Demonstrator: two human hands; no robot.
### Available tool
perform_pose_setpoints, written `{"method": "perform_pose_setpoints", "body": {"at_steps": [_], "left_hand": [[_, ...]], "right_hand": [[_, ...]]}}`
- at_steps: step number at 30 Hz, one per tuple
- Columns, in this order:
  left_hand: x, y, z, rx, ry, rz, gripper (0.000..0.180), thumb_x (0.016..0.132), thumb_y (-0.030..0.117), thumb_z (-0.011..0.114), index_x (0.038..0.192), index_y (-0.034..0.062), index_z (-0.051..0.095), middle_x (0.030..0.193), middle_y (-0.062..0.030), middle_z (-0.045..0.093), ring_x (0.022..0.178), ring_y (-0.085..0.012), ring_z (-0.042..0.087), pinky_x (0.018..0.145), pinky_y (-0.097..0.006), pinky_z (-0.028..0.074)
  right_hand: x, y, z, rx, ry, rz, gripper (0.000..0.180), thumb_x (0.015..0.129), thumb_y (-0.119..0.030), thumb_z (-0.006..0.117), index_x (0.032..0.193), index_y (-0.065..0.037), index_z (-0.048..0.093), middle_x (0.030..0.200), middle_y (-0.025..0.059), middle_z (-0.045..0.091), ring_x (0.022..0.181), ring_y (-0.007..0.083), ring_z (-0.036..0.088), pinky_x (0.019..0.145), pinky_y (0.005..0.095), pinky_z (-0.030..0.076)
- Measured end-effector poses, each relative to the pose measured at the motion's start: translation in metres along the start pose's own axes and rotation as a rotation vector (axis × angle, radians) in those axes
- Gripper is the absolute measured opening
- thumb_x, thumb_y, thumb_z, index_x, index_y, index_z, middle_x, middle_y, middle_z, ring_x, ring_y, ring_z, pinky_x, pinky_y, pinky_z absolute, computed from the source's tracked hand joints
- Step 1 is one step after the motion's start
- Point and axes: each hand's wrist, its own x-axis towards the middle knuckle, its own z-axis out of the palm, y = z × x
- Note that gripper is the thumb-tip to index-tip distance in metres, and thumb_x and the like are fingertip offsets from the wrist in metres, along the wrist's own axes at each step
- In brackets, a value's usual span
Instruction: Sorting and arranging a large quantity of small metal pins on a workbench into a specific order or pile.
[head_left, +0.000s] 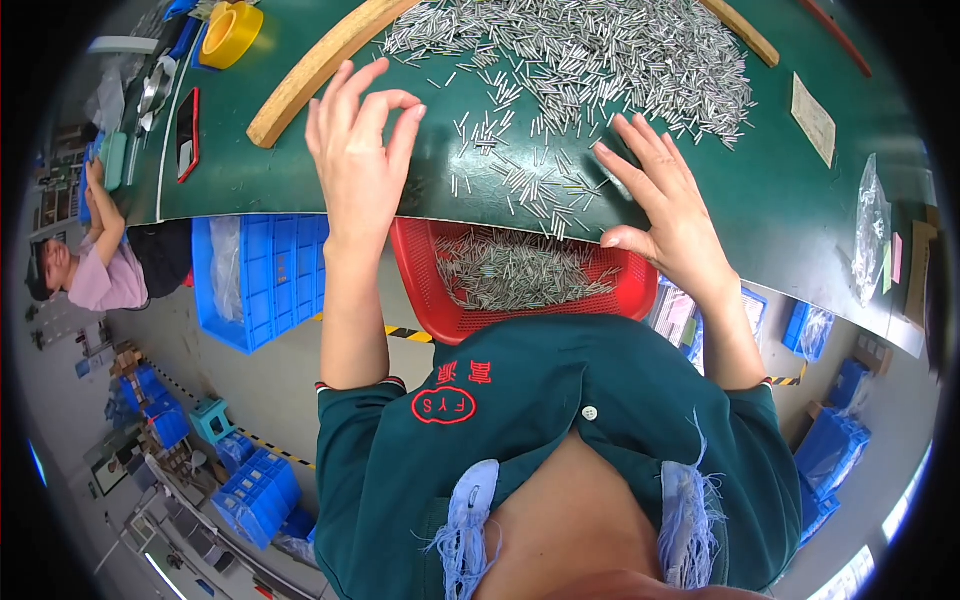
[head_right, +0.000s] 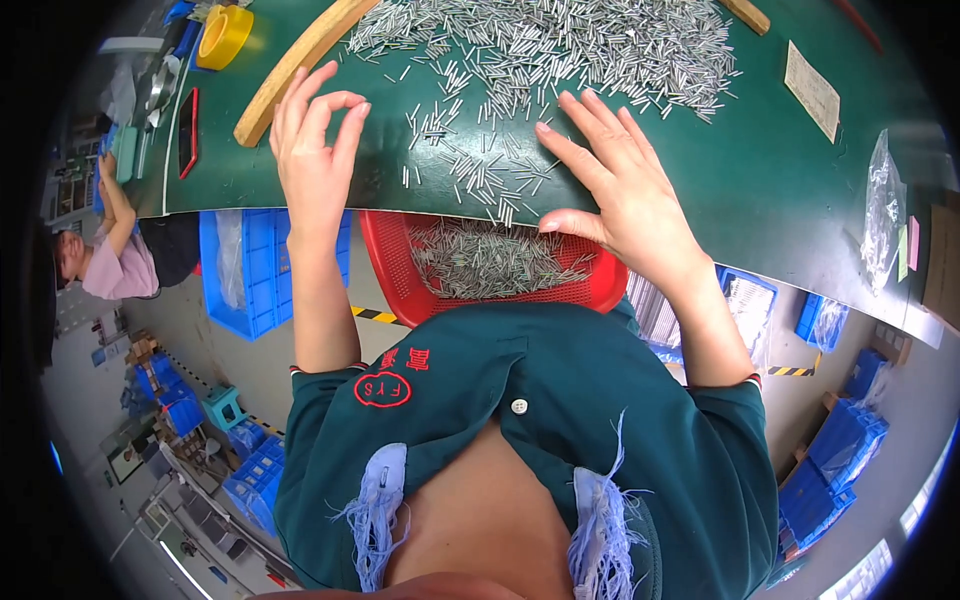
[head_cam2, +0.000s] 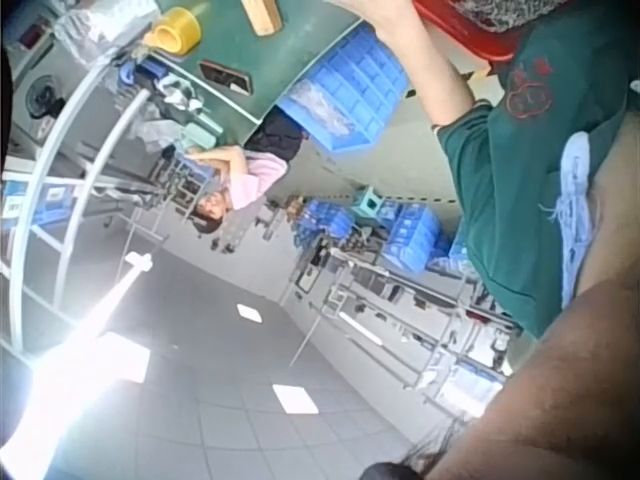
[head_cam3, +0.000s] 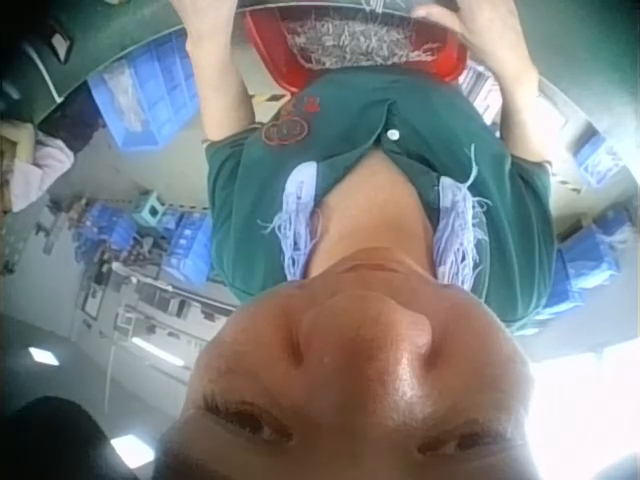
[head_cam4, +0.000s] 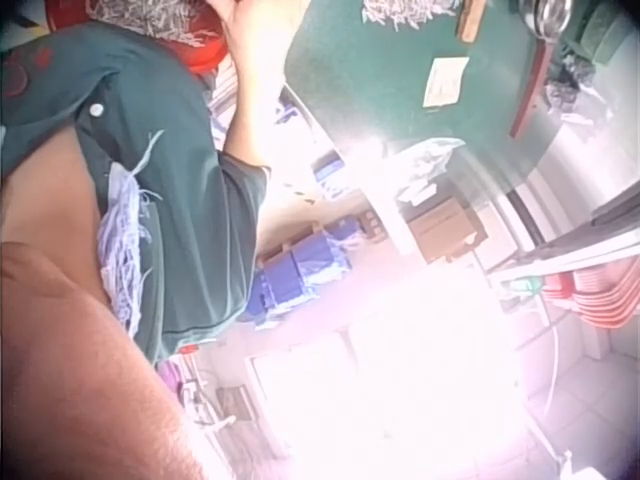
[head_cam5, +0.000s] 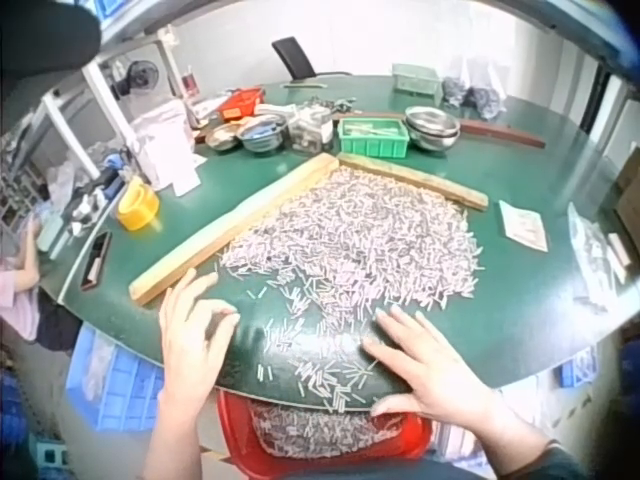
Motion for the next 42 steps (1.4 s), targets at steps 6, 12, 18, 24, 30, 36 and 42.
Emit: {"method": "perform_pose_setpoints", "body": {"at_steps": [6,12,18,24,30,36,42], "left_hand": [[-0.010,0.046,0.008,-0.225,-0.255,0.265,0.023,0.080,0.014,0.075,0.102,0.0183,0.074,0.133,-0.0022,0.059,0.136,-0.0263,0.045,0.112,-0.058,0.032],[-0.026,0.054,-0.010,-0.154,-0.441,0.313,0.047,0.079,0.000,0.066,0.119,0.0233,0.071,0.140,-0.0016,0.056,0.137,-0.0267,0.046,0.114,-0.058,0.029],[-0.044,0.029,-0.032,-0.054,-0.331,0.095,0.040,0.084,0.008,0.070,0.123,0.0182,0.069,0.136,-0.0005,0.060,0.133,-0.0210,0.051,0.113,-0.057,0.030],[-0.077,0.027,-0.040,-0.022,-0.397,0.028,0.039,0.089,0.017,0.069,0.128,0.0133,0.066,0.137,-0.0027,0.060,0.134,-0.0229,0.051,0.116,-0.050,0.026],[-0.069,0.049,-0.037,-0.186,-0.409,0.134,0.045,0.083,0.022,0.075,0.126,0.0136,0.067,0.135,-0.0013,0.061,0.131,-0.0196,0.052,0.113,-0.055,0.030],[-0.073,0.061,-0.029,-0.389,-0.471,0.274,0.046,0.084,0.020,0.074,0.128,0.0117,0.066,0.135,-0.0026,0.062,0.129,-0.0208,0.056,0.113,-0.050,0.033],[-0.052,0.053,-0.021,-0.220,-0.388,0.203,0.046,0.084,0.021,0.074,0.128,0.0096,0.065,0.134,-0.0038,0.062,0.130,-0.0222,0.055,0.114,-0.051,0.033]], "right_hand": [[0.011,-0.011,0.007,-0.035,-0.054,-0.059,0.083,0.076,-0.063,0.061,0.142,-0.012,0.053,0.154,0.0111,0.041,0.145,0.0305,0.034,0.119,0.0496,0.026],[-0.002,-0.010,0.000,-0.018,-0.157,-0.104,0.088,0.073,-0.064,0.061,0.143,-0.011,0.051,0.151,0.0091,0.046,0.144,0.0282,0.036,0.119,0.0492,0.027],[-0.016,-0.007,-0.015,-0.054,-0.093,-0.011,0.092,0.070,-0.065,0.060,0.143,-0.009,0.050,0.151,0.0108,0.045,0.144,0.0279,0.037,0.119,0.0477,0.028],[-0.032,-0.016,-0.016,-0.085,-0.196,-0.019,0.090,0.069,-0.061,0.066,0.143,-0.011,0.051,0.152,0.0099,0.045,0.143,0.0278,0.038,0.119,0.0473,0.029],[-0.022,-0.024,-0.009,0.021,-0.224,-0.121,0.083,0.074,-0.054,0.069,0.143,-0.011,0.051,0.152,0.0094,0.045,0.141,0.0279,0.041,0.118,0.0471,0.030],[-0.021,-0.032,-0.001,0.067,-0.252,-0.195,0.075,0.082,-0.047,0.067,0.144,-0.010,0.048,0.152,0.0091,0.044,0.142,0.0259,0.041,0.118,0.0453,0.031],[0.000,-0.030,0.006,0.028,-0.224,-0.201,0.079,0.081,-0.048,0.069,0.145,-0.009,0.046,0.153,0.0119,0.041,0.143,0.0268,0.039,0.119,0.0464,0.030]]}}
